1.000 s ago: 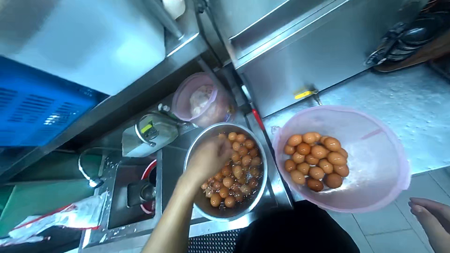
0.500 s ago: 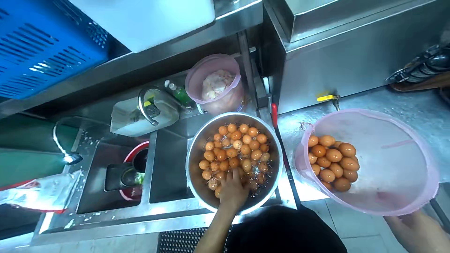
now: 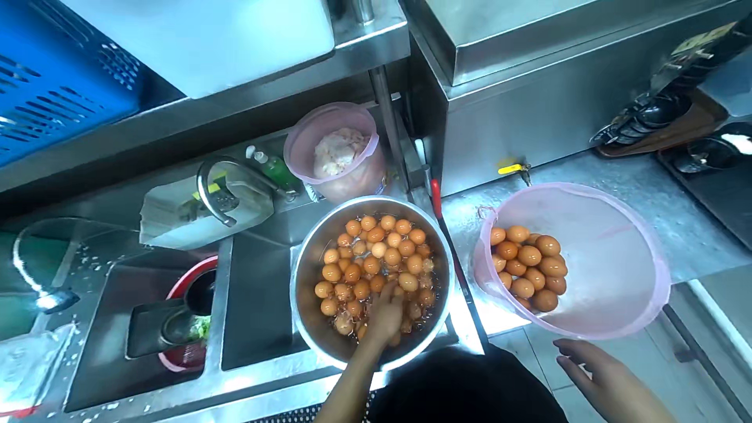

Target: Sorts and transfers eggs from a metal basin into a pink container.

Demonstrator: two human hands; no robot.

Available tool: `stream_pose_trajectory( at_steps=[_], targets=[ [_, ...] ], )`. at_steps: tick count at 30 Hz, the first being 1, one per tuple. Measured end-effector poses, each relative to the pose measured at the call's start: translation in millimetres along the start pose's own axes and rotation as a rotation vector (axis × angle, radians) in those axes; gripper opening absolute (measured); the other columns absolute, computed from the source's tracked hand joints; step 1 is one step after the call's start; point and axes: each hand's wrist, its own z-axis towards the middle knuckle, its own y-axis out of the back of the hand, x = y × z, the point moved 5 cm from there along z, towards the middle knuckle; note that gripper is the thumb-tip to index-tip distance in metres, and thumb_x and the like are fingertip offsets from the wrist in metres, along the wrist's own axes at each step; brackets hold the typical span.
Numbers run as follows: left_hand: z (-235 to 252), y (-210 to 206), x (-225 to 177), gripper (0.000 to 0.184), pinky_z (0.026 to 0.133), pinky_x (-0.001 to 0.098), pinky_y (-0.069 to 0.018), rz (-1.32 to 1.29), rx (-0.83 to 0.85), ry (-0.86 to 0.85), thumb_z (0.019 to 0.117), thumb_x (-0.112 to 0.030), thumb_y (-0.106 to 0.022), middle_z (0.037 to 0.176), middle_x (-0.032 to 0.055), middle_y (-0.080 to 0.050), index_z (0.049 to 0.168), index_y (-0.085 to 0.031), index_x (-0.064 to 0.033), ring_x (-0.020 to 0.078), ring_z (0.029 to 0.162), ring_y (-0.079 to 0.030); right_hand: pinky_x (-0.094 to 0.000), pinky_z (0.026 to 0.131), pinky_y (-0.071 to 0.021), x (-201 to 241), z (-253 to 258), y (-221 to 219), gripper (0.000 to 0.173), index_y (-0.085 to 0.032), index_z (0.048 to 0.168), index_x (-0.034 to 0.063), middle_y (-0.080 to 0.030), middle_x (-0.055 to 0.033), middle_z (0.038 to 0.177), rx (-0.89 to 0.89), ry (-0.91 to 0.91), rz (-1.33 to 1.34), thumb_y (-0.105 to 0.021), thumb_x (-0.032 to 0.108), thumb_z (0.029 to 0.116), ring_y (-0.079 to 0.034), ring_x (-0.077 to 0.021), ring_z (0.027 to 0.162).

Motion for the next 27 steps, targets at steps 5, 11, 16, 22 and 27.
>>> stream_pose_trajectory(
  at_steps=[5, 11, 16, 22, 27],
  targets=[
    [-5, -6, 5, 0.057, 0.108, 0.0546, -0.0472, 0.204, -0.141, -0.025, 0.0974, -0.031, -0.058, 0.148, 0.0194, -0.049, 0.153, -0.047, -0.0241, 0.0364, 0.135, -0.052, -0.0473, 0.091, -0.0582, -4, 2, 2, 0.035, -0.068, 0.128, 0.0063, -0.071, -0.0154, 0.116, -0.028, -0.019, -0.030, -0.059, 0.028, 0.1019, -0.070, -0.0290, 0.102],
    [-9, 10, 5, 0.057, 0.108, 0.0516, -0.0481, 0.189, -0.158, -0.100, 0.0946, -0.033, -0.067, 0.141, 0.0189, -0.055, 0.148, -0.052, -0.0198, 0.0341, 0.131, -0.055, -0.0477, 0.090, -0.0588, -7, 3, 4, 0.034, -0.070, 0.125, 0.0087, -0.072, -0.0133, 0.114, -0.080, -0.010, -0.053, -0.058, 0.030, 0.1010, -0.071, -0.0277, 0.101],
    [-18, 43, 0, 0.056, 0.099, 0.0474, -0.0541, -0.140, -0.091, -0.116, 0.0964, -0.023, -0.070, 0.129, 0.0162, -0.063, 0.148, -0.051, -0.0143, 0.0268, 0.115, -0.064, -0.0505, 0.091, -0.0575, -7, 6, 0, 0.036, -0.071, 0.125, 0.0082, -0.072, -0.0136, 0.113, -0.066, -0.003, -0.056, -0.056, 0.032, 0.1016, -0.071, -0.0295, 0.101],
    [-44, 68, -28, 0.043, 0.054, 0.0335, -0.0589, -1.493, 0.355, 0.021, 0.1086, -0.037, -0.039, 0.095, 0.0218, -0.067, 0.118, -0.059, -0.0008, 0.0261, 0.067, -0.068, -0.0569, 0.092, -0.0558, -10, 12, -2, 0.035, -0.071, 0.124, 0.0050, -0.073, -0.0186, 0.112, -0.016, -0.001, -0.038, -0.058, 0.028, 0.1018, -0.071, -0.0360, 0.100],
    [-48, 82, -63, 0.047, 0.051, 0.0307, -0.0576, -1.783, 0.732, -0.267, 0.0999, -0.038, -0.058, 0.103, 0.0185, -0.065, 0.133, -0.057, -0.0037, 0.0240, 0.068, -0.068, -0.0629, 0.094, -0.0527, -3, 18, 4, 0.039, -0.068, 0.128, -0.0005, -0.070, -0.0260, 0.117, 0.078, -0.034, -0.015, -0.055, 0.028, 0.1042, -0.069, -0.0440, 0.105]
  ],
)
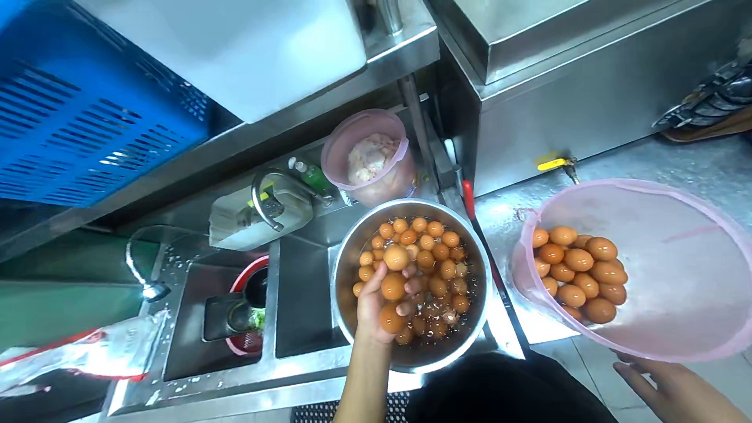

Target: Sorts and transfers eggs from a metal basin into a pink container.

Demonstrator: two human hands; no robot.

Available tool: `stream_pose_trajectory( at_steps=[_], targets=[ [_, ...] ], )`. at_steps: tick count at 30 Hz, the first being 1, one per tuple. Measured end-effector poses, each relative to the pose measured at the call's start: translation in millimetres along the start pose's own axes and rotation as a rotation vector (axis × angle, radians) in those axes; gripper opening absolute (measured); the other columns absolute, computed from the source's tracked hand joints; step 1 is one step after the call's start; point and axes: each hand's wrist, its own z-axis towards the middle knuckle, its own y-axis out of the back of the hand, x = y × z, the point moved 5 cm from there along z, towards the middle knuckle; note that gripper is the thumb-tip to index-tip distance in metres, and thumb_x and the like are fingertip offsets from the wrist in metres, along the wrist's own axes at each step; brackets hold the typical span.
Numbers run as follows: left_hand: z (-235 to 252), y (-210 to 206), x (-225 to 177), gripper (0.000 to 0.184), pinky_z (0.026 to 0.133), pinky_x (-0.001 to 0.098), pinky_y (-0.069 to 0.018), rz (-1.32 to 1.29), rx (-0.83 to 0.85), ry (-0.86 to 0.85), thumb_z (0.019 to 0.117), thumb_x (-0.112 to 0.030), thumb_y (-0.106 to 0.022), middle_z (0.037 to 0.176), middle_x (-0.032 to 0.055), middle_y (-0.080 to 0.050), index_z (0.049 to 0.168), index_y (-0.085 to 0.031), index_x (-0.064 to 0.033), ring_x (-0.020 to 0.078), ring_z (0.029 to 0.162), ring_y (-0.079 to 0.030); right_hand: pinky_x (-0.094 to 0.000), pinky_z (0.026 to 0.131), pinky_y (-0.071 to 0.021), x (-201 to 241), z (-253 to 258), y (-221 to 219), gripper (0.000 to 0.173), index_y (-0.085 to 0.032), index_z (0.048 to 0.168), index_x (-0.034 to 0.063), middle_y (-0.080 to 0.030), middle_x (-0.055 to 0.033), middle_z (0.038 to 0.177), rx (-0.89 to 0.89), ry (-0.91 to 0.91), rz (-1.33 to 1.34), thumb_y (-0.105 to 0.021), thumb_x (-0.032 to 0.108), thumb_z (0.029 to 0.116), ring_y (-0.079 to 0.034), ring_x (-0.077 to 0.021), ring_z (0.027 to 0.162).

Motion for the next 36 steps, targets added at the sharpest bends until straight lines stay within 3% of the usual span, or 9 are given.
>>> stream_pose_trajectory(
  at_steps=[6, 11, 14, 18, 21, 25, 30, 34, 36],
  targets=[
    [14, -47, 1, 0.051, 0.050, 0.0301, -0.0579, 0.119, 0.167, 0.067, 0.0998, -0.037, -0.060, 0.104, 0.0146, -0.063, 0.138, -0.052, -0.0048, 0.0217, 0.069, -0.068, -0.0635, 0.095, -0.0520, -9, 5, -5, 0.039, -0.067, 0.129, 0.0002, -0.070, -0.0262, 0.119, 0.026, -0.008, 0.010, -0.055, 0.028, 0.1041, -0.069, -0.0440, 0.107],
    [43, -130, 23, 0.056, 0.050, 0.0342, -0.0595, 0.481, 0.342, 0.209, 0.1010, -0.041, -0.060, 0.102, 0.0146, -0.061, 0.144, -0.047, -0.0084, 0.0247, 0.070, -0.068, -0.0631, 0.094, -0.0531, -22, 6, -11, 0.033, -0.071, 0.124, 0.0060, -0.072, -0.0208, 0.116, -0.057, -0.004, -0.001, -0.059, 0.027, 0.1028, -0.070, -0.0402, 0.104],
    [69, -180, 57, 0.047, 0.052, 0.0341, -0.0611, 0.796, 0.467, 0.273, 0.1053, -0.039, -0.054, 0.095, 0.0146, -0.063, 0.142, -0.048, -0.0104, 0.0230, 0.066, -0.068, -0.0596, 0.095, -0.0541, -27, 6, -12, 0.028, -0.072, 0.120, 0.0084, -0.072, -0.0178, 0.115, -0.101, -0.006, 0.011, -0.060, 0.025, 0.1016, -0.070, -0.0365, 0.104],
    [112, -221, 131, 0.034, 0.055, 0.0317, -0.0609, 1.343, 0.538, 0.424, 0.1058, -0.021, -0.053, 0.101, 0.0136, -0.067, 0.137, -0.054, -0.0079, 0.0179, 0.069, -0.067, -0.0569, 0.100, -0.0528, -39, -1, -11, 0.034, -0.068, 0.129, 0.0104, -0.070, -0.0168, 0.122, -0.090, -0.096, 0.064, -0.059, 0.029, 0.1023, -0.068, -0.0351, 0.112],
    [145, -206, 196, 0.031, 0.078, 0.0379, -0.0611, 1.878, 0.587, 0.562, 0.1057, -0.028, -0.058, 0.108, 0.0080, -0.069, 0.131, -0.059, -0.0103, 0.0167, 0.088, -0.069, -0.0550, 0.102, -0.0516, -53, -12, -11, 0.038, -0.066, 0.133, 0.0103, -0.068, -0.0167, 0.126, -0.087, -0.161, 0.099, -0.057, 0.031, 0.1032, -0.067, -0.0342, 0.116],
    [180, -137, 262, 0.043, 0.097, 0.0536, -0.0539, 2.286, 0.666, 0.671, 0.1041, -0.036, -0.059, 0.119, 0.0161, -0.068, 0.135, -0.059, -0.0062, 0.0281, 0.109, -0.068, -0.0543, 0.102, -0.0516, -73, -30, -13, 0.039, -0.065, 0.134, 0.0104, -0.068, -0.0161, 0.126, -0.123, -0.231, 0.145, -0.055, 0.033, 0.1036, -0.066, -0.0337, 0.115],
    [181, -85, 306, 0.050, 0.098, 0.0608, -0.0520, 2.621, 0.675, 0.872, 0.1035, -0.038, -0.057, 0.137, 0.0217, -0.056, 0.140, -0.052, -0.0041, 0.0388, 0.120, -0.061, -0.0542, 0.102, -0.0518, -98, -49, -21, 0.040, -0.064, 0.135, 0.0111, -0.068, -0.0157, 0.127, -0.114, -0.329, 0.166, -0.055, 0.034, 0.1036, -0.066, -0.0334, 0.116],
    [173, -74, 325, 0.047, 0.100, 0.0614, -0.0506, 2.655, 0.810, 0.912, 0.1018, -0.023, -0.058, 0.143, 0.0244, -0.050, 0.145, -0.050, -0.0051, 0.0431, 0.127, -0.055, -0.0542, 0.101, -0.0525, -110, -51, -27, 0.039, -0.065, 0.135, 0.0103, -0.068, -0.0160, 0.126, -0.133, -0.357, 0.195, -0.057, 0.032, 0.1026, -0.067, -0.0338, 0.113],
    [173, -73, 332, 0.048, 0.100, 0.0626, -0.0499, 2.666, 0.744, 0.904, 0.1032, -0.019, -0.055, 0.145, 0.0271, -0.047, 0.148, -0.046, -0.0048, 0.0467, 0.129, -0.052, -0.0533, 0.099, -0.0534, -116, -47, -29, 0.039, -0.065, 0.134, 0.0097, -0.069, -0.0152, 0.124, -0.166, -0.353, 0.203, -0.058, 0.032, 0.1021, -0.068, -0.0326, 0.111]
  ],
)
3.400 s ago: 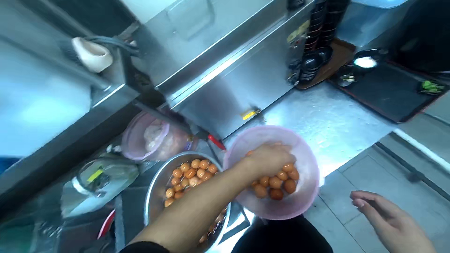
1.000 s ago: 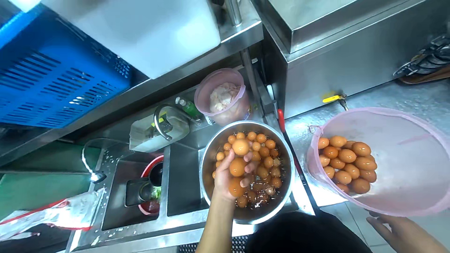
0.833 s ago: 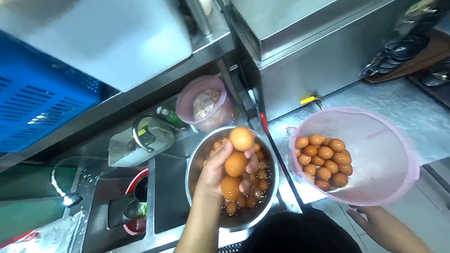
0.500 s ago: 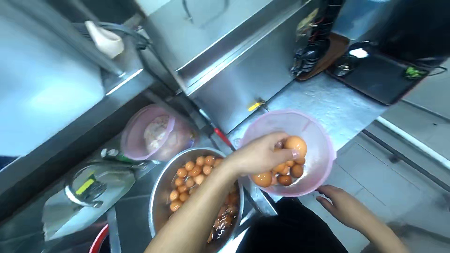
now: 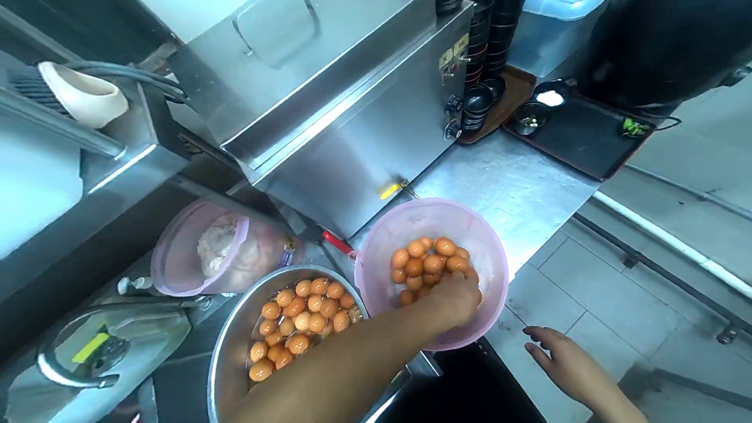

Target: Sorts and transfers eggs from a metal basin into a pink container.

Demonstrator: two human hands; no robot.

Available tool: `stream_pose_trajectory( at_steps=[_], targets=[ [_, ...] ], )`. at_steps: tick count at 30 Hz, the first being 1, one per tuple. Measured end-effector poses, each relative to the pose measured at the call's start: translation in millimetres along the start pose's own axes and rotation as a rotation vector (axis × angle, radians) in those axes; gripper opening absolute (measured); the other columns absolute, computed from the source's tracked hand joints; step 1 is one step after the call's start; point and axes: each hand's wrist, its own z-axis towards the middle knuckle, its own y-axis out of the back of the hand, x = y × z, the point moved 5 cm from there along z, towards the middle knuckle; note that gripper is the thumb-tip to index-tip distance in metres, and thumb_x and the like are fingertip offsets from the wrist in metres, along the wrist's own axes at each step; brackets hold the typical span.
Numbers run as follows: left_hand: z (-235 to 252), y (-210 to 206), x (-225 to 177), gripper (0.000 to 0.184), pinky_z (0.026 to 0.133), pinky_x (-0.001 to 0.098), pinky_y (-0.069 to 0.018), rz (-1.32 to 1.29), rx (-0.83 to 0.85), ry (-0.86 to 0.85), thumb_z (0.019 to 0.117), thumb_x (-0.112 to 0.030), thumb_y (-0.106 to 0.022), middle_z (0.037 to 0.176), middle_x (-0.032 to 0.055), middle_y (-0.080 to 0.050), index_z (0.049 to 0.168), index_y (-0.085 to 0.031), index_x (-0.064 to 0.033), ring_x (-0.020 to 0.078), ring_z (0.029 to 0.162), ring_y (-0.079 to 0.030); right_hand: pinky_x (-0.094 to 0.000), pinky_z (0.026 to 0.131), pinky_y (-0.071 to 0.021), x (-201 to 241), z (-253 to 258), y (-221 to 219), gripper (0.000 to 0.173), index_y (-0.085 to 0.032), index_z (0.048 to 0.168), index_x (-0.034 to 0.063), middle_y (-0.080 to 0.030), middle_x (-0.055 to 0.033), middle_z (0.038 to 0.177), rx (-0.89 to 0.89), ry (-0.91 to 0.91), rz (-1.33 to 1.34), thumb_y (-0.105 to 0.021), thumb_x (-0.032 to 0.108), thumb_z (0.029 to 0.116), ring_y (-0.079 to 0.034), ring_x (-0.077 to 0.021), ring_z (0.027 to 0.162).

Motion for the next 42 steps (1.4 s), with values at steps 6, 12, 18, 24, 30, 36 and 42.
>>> stream_pose_trajectory(
  at_steps=[6, 12, 18, 24, 30, 36, 42],
  targets=[
    [11, -6, 7, 0.059, 0.098, 0.0644, -0.0506, -0.037, -0.014, 0.032, 0.0984, -0.018, -0.064, 0.149, 0.0275, -0.042, 0.152, -0.042, -0.0124, 0.0497, 0.131, -0.049, -0.0512, 0.100, -0.0537, -6, 5, -8, 0.040, -0.065, 0.135, 0.0099, -0.069, -0.0143, 0.124, 0.033, -0.003, 0.017, -0.057, 0.033, 0.1022, -0.069, -0.0306, 0.111],
    [9, -9, 12, 0.068, 0.101, 0.0659, -0.0487, -0.080, -0.020, 0.021, 0.0978, -0.019, -0.065, 0.152, 0.0272, -0.039, 0.157, -0.033, -0.0173, 0.0517, 0.139, -0.040, -0.0528, 0.098, -0.0539, -12, 9, -1, 0.040, -0.064, 0.134, 0.0077, -0.069, -0.0172, 0.123, 0.027, -0.007, 0.019, -0.059, 0.030, 0.1023, -0.069, -0.0328, 0.109],
    [-3, -1, 10, 0.073, 0.100, 0.0670, -0.0469, -0.036, 0.102, 0.010, 0.0965, -0.019, -0.066, 0.153, 0.0278, -0.038, 0.159, -0.030, -0.0111, 0.0504, 0.136, -0.044, -0.0517, 0.097, -0.0549, -18, 13, 2, 0.041, -0.064, 0.135, 0.0078, -0.069, -0.0169, 0.123, 0.028, -0.031, 0.005, -0.059, 0.030, 0.1022, -0.069, -0.0318, 0.108],
    [-41, 39, 17, 0.043, 0.099, 0.0578, -0.0510, -0.264, -0.090, -0.150, 0.1065, -0.027, -0.053, 0.127, 0.0164, -0.066, 0.147, -0.052, -0.0128, 0.0319, 0.116, -0.065, -0.0517, 0.097, -0.0550, -7, 16, -2, 0.041, -0.064, 0.136, 0.0090, -0.069, -0.0163, 0.123, 0.091, -0.036, -0.028, -0.060, 0.032, 0.1022, -0.069, -0.0306, 0.108],
    [-212, 60, 87, 0.040, 0.094, 0.0328, -0.0594, -0.652, -0.667, -0.254, 0.1069, -0.029, -0.054, 0.130, -0.0044, -0.065, 0.146, -0.054, -0.0270, 0.0091, 0.111, -0.067, -0.0528, 0.098, -0.0543, 4, 21, -7, 0.042, -0.062, 0.137, 0.0067, -0.068, -0.0185, 0.125, 0.151, -0.033, -0.059, -0.060, 0.031, 0.1022, -0.069, -0.0325, 0.109],
    [-308, -78, 251, 0.033, 0.088, 0.0448, -0.0589, -0.826, -0.974, 0.468, 0.1062, -0.027, -0.056, 0.117, 0.0044, -0.070, 0.138, -0.060, -0.0171, 0.0191, 0.101, -0.069, -0.0572, 0.097, -0.0540, 24, 27, -16, 0.041, -0.064, 0.134, 0.0051, -0.069, -0.0209, 0.122, 0.216, 0.008, -0.114, -0.062, 0.030, 0.1015, -0.069, -0.0358, 0.107],
    [-291, -216, 289, 0.051, 0.103, 0.0650, -0.0474, -0.824, -0.437, 0.969, 0.0988, -0.042, -0.063, 0.125, 0.0249, -0.066, 0.129, -0.065, -0.0006, 0.0423, 0.119, -0.063, -0.0581, 0.097, -0.0532, 63, 35, -31, 0.043, -0.061, 0.138, 0.0037, -0.068, -0.0223, 0.125, 0.351, 0.052, -0.206, -0.059, 0.029, 0.1033, -0.069, -0.0366, 0.108]
  ],
)
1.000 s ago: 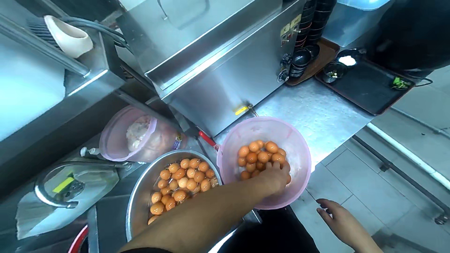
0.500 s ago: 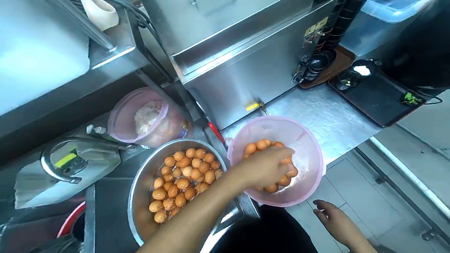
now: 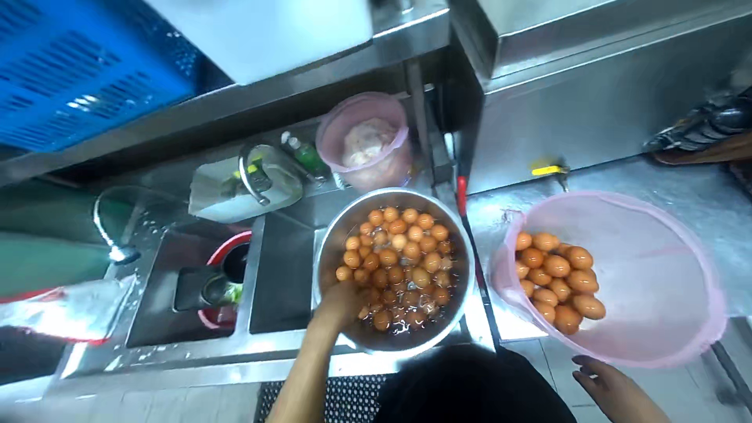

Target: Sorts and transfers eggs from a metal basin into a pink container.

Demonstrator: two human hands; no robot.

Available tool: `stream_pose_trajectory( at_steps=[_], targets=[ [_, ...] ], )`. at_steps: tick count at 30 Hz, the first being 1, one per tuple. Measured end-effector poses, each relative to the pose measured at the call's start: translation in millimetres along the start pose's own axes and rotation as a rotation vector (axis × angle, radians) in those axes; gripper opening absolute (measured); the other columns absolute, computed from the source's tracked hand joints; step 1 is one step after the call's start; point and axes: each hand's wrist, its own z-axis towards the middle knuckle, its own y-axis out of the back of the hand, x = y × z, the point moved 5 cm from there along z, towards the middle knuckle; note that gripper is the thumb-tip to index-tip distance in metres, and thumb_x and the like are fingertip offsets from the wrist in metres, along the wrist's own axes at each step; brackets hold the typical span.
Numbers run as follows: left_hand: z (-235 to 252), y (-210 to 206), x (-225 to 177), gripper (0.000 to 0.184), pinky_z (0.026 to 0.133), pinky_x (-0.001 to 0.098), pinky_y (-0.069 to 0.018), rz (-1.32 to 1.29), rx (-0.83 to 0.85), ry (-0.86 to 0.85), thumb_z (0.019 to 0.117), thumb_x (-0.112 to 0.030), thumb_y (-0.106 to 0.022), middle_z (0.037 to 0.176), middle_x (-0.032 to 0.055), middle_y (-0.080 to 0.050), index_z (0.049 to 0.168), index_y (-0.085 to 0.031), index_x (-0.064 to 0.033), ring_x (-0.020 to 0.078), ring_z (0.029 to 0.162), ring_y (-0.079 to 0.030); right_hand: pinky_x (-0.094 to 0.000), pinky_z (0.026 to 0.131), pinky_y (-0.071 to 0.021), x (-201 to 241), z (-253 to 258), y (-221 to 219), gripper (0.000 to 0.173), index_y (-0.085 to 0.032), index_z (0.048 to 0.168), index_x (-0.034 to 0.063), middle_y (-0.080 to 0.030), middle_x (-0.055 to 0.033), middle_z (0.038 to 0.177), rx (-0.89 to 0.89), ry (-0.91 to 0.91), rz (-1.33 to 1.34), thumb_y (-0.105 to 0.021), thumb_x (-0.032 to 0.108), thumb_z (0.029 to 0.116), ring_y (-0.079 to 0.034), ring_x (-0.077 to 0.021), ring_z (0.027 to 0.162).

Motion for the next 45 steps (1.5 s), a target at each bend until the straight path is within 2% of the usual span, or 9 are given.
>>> stream_pose_trajectory(
  at_steps=[9, 14, 16, 21, 24, 30, 37, 41, 45],
  targets=[
    [5, -54, -8, 0.082, 0.105, 0.0603, -0.0482, -0.043, -0.019, 0.141, 0.0879, -0.045, -0.074, 0.154, 0.0253, -0.041, 0.153, -0.043, -0.0069, 0.0460, 0.133, -0.051, -0.0569, 0.094, -0.0545, 28, 3, 2, 0.041, -0.062, 0.136, 0.0037, -0.070, -0.0211, 0.121, -0.007, 0.039, -0.045, -0.058, 0.027, 0.1026, -0.071, -0.0356, 0.104],
    [15, -60, -12, 0.085, 0.101, 0.0694, -0.0449, -0.057, 0.018, 0.094, 0.0851, -0.051, -0.075, 0.160, 0.0181, -0.036, 0.157, -0.040, -0.0228, 0.0470, 0.137, -0.045, -0.0570, 0.096, -0.0538, 23, 1, -9, 0.042, -0.061, 0.137, 0.0036, -0.068, -0.0221, 0.124, 0.024, 0.010, -0.021, -0.058, 0.028, 0.1035, -0.070, -0.0363, 0.107],
    [22, -63, -12, 0.081, 0.104, 0.0653, -0.0463, -0.118, 0.075, 0.005, 0.0846, -0.051, -0.077, 0.159, 0.0199, -0.037, 0.154, -0.044, -0.0263, 0.0446, 0.137, -0.047, -0.0575, 0.096, -0.0536, 21, 1, -14, 0.043, -0.061, 0.138, 0.0029, -0.068, -0.0224, 0.123, 0.023, 0.006, -0.009, -0.059, 0.028, 0.1031, -0.070, -0.0367, 0.107],
    [31, -76, -18, 0.073, 0.114, 0.0539, -0.0421, -0.233, 0.136, -0.154, 0.0841, -0.045, -0.079, 0.144, 0.0187, -0.055, 0.143, -0.056, -0.0096, 0.0333, 0.136, -0.051, -0.0560, 0.095, -0.0549, 5, 2, -24, 0.042, -0.062, 0.136, 0.0030, -0.069, -0.0224, 0.120, 0.003, -0.003, 0.015, -0.061, 0.027, 0.1019, -0.070, -0.0360, 0.105],
    [23, -76, -24, 0.070, 0.114, 0.0532, -0.0424, -0.112, 0.101, -0.152, 0.0861, -0.042, -0.078, 0.153, 0.0191, -0.045, 0.145, -0.055, -0.0118, 0.0344, 0.140, -0.047, -0.0553, 0.094, -0.0548, 0, 0, -23, 0.042, -0.062, 0.137, 0.0043, -0.070, -0.0213, 0.120, 0.003, -0.033, 0.021, -0.061, 0.028, 0.1021, -0.070, -0.0351, 0.104],
    [14, -54, -16, 0.048, 0.111, 0.0490, -0.0471, -0.072, 0.089, -0.310, 0.0863, -0.024, -0.078, 0.143, 0.0131, -0.055, 0.132, -0.066, -0.0165, 0.0282, 0.133, -0.054, -0.0592, 0.096, -0.0529, -4, -6, -19, 0.043, -0.063, 0.136, 0.0046, -0.068, -0.0230, 0.122, -0.017, -0.017, -0.073, -0.061, 0.030, 0.1014, -0.068, -0.0388, 0.108],
    [10, -40, 6, 0.041, 0.108, 0.0537, -0.0477, -0.039, -0.116, -0.353, 0.0843, -0.008, -0.070, 0.136, 0.0135, -0.060, 0.124, -0.070, -0.0162, 0.0335, 0.129, -0.056, -0.0602, 0.105, -0.0480, 117, -46, -17, 0.039, -0.067, 0.133, 0.0086, -0.067, -0.0195, 0.129, 0.061, 0.329, -0.256, -0.063, 0.030, 0.1005, -0.063, -0.0401, 0.122],
    [-2, -22, 17, 0.028, 0.094, 0.0493, -0.0554, -0.529, -0.178, -0.363, 0.0930, -0.006, -0.063, 0.123, 0.0116, -0.065, 0.120, -0.070, -0.0089, 0.0254, 0.110, -0.065, -0.0492, 0.097, -0.0566, 224, -59, -16, 0.034, -0.068, 0.131, 0.0176, -0.071, -0.0075, 0.122, -0.077, 0.670, -0.222, -0.057, 0.035, 0.1034, -0.068, -0.0255, 0.112],
    [-13, -9, 37, 0.034, 0.082, 0.0453, -0.0561, -1.131, -0.143, -0.316, 0.0991, -0.003, -0.043, 0.120, 0.0086, -0.069, 0.123, -0.066, -0.0105, 0.0235, 0.099, -0.067, -0.0423, 0.105, -0.0508, 337, -24, -56, 0.035, -0.067, 0.128, 0.0142, -0.068, -0.0076, 0.126, 0.166, 0.688, -0.136, -0.052, 0.035, 0.1048, -0.064, -0.0199, 0.118]
  ],
)
